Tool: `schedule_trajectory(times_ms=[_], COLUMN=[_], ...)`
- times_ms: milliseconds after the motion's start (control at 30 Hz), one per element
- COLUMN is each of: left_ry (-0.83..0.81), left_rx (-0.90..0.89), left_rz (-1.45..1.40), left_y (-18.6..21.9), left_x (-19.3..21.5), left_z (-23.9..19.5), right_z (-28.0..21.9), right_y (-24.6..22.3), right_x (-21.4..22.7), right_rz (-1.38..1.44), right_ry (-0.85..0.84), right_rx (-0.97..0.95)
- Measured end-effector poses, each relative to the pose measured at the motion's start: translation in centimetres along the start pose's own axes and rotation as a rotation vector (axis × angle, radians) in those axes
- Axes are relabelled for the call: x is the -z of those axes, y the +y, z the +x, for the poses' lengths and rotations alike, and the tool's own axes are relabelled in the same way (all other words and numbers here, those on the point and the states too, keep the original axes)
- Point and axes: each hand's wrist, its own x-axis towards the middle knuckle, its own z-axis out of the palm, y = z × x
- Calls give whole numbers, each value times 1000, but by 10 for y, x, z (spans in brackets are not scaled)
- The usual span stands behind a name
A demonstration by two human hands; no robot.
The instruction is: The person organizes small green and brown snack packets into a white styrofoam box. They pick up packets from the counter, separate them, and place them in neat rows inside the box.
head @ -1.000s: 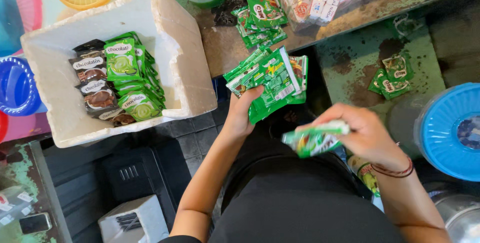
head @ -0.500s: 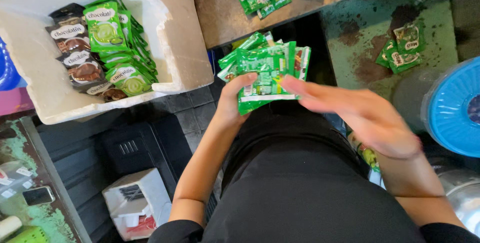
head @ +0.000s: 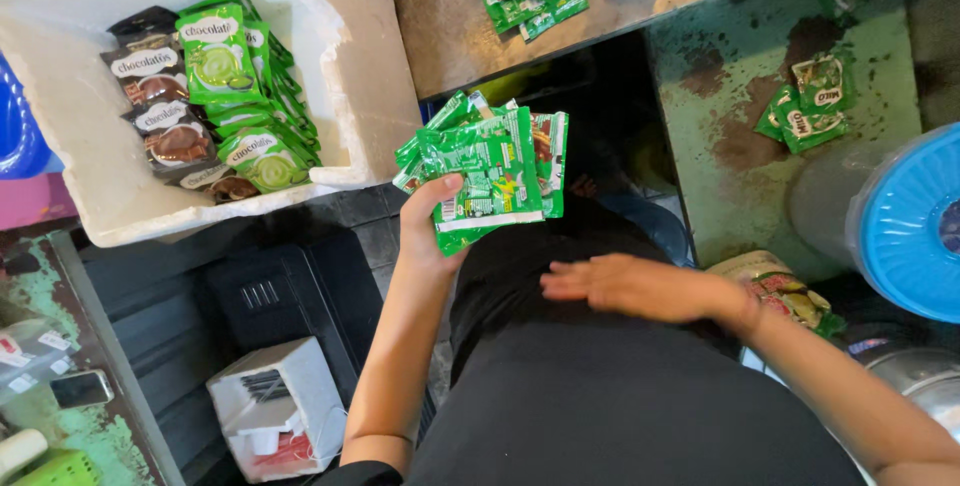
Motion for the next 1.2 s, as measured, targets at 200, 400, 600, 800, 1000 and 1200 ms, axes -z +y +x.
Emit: schedule_trajectory(times_ms=[200,400,600,800,1000,1200], left_ry=[12,60,84,46,6,-100], left_rx=[8,-56,-42,-57,-62,-109], left_rz=[-10,8,2,-56,-39,78], left_y=[0,2,-5,-21,-22,-22], left_x=[6,7,22,24,17,-19], left_z=[2,-2,7,25,26,8], right_z=[-17,-37,-42,2,-1,-20], right_y=[96,141,41,-58,-81,-71], right_x=[3,-33,24,22,51,44], right_rz=[-620,126,-509,-77,-776,11], right_ry=[706,154,517,-45,419,1148], right_rx=[-478,-303,-387,254,-214,-264])
